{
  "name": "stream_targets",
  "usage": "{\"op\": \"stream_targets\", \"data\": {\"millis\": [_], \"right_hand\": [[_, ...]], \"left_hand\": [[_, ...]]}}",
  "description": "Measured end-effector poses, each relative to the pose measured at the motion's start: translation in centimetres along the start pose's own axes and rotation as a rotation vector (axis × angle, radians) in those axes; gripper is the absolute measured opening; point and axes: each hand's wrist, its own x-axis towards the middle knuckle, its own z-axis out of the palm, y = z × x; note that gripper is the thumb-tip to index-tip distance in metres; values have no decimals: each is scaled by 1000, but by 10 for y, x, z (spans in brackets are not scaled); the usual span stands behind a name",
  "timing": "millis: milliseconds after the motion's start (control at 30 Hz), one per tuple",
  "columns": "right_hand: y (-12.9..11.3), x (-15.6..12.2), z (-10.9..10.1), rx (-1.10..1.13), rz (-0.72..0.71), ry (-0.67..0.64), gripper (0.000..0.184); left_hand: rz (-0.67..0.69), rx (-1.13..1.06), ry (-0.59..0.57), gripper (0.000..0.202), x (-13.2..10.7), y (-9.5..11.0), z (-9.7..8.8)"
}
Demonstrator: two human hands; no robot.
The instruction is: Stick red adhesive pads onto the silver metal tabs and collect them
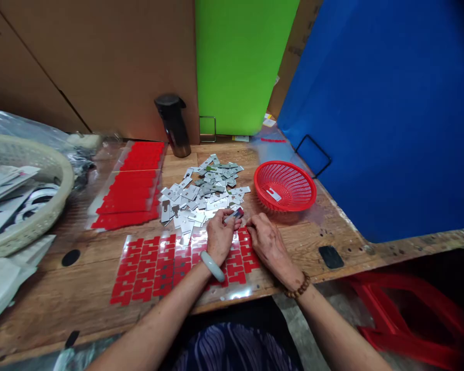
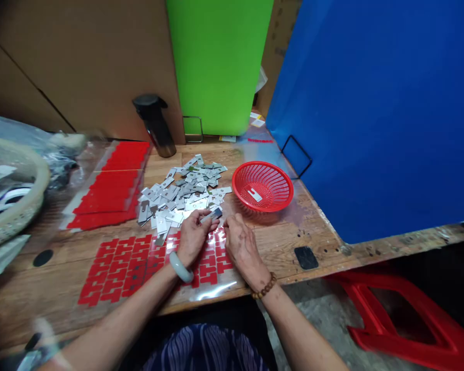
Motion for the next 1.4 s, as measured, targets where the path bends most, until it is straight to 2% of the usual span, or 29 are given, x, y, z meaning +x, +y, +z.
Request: {"op": "stream_targets", "data": {"millis": [200,433,633,833,1000,1233,1400], "right_hand": [[6,-11,9,28,-56,53,19],[0,-13,4,117,-17,73,15],[0,-7,7,95,23,90,13],[-2,-11,8,-14,-91,69,19],[-1,-15,1,-92,-145,19,16],[-3,-22,-5,32,-139,61,15],[-7,-31,-19,228,-2,138,10]], "left_hand": [[-2,40,23,12,1,-1,2],[-5,62,26,13,-1,0,2],[-19,65,17,12,0,2,2],[-20,65,32,12,-1,4,3],[-20,57,49,13,0,2,3],[-32,14,41,14,2,-1,2],[-50,-30,11,14,1,-1,0]]}}
